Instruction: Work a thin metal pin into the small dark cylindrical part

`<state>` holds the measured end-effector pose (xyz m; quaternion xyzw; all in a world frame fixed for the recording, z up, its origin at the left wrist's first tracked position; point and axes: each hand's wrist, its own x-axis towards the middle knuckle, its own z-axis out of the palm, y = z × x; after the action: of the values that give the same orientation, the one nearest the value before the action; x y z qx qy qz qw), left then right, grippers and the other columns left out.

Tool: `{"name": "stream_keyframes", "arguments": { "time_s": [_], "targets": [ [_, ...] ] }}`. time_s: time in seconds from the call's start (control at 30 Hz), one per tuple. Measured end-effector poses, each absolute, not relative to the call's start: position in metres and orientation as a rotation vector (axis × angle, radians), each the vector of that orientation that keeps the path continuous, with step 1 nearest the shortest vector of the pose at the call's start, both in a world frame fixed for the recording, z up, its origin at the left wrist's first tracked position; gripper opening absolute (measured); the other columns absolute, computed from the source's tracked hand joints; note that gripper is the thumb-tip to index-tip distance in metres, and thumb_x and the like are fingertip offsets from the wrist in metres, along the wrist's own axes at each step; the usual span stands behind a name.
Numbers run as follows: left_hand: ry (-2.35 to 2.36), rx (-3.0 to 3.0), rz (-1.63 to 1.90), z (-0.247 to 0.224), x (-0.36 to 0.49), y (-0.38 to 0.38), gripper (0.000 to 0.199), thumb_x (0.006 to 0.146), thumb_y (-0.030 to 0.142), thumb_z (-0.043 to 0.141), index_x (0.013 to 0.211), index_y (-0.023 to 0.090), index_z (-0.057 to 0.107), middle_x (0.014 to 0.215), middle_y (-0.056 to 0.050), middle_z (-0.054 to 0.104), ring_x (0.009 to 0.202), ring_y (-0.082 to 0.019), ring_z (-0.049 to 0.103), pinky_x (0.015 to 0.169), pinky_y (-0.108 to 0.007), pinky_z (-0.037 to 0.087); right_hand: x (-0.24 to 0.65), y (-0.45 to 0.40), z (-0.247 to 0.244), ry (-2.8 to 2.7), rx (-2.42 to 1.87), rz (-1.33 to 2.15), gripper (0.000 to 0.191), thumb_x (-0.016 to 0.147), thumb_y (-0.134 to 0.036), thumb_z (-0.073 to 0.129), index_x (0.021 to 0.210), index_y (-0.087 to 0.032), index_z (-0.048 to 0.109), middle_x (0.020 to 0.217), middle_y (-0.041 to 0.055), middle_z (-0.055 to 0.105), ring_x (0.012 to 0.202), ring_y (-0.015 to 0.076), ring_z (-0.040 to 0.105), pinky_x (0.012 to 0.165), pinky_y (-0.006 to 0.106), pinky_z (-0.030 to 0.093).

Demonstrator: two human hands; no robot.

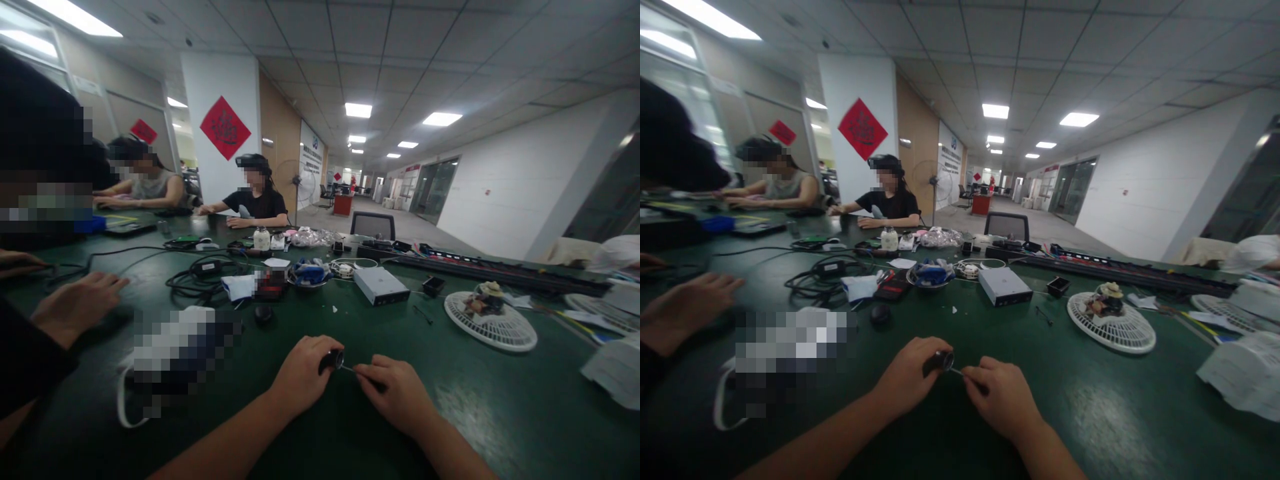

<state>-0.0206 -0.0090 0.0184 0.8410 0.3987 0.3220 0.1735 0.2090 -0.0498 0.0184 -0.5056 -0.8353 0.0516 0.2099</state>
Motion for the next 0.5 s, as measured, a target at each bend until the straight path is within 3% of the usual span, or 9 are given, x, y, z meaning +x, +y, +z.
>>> {"name": "stream_keyframes", "arguments": {
  "time_s": [0.23, 0.5],
  "targets": [
    [1.017, 2.451, 0.904, 0.0206, -0.0202, -0.0093, 0.043, 0.078, -0.004, 0.057, 0.108, 0.025, 0.066, 0.111, 0.000, 0.071, 0.106, -0.019, 0.062, 0.095, -0.037, 0.043, 0.2069, -0.0478, 0.0147, -2.209, -1.498, 0.204, 0.028, 0.100, -0.033, 0.049, 0.112, -0.034, 0.075, 0.086, 0.0000, 0.068, 0.077, 0.0158, 0.065, 0.072, 0.028, 0.044],
    [1.059, 2.465, 0.921, 0.0202, -0.0200, -0.0099, 0.045, 0.078, 0.001, 0.063, 0.117, 0.024, 0.067, 0.118, -0.003, 0.071, 0.111, -0.021, 0.062, 0.099, -0.039, 0.044, 0.2091, -0.0487, 0.0160, -2.251, -1.458, 0.177, 0.029, 0.100, -0.034, 0.049, 0.111, -0.032, 0.075, 0.081, -0.0001, 0.068, 0.075, 0.0157, 0.065, 0.070, 0.027, 0.044]
  ]
}}
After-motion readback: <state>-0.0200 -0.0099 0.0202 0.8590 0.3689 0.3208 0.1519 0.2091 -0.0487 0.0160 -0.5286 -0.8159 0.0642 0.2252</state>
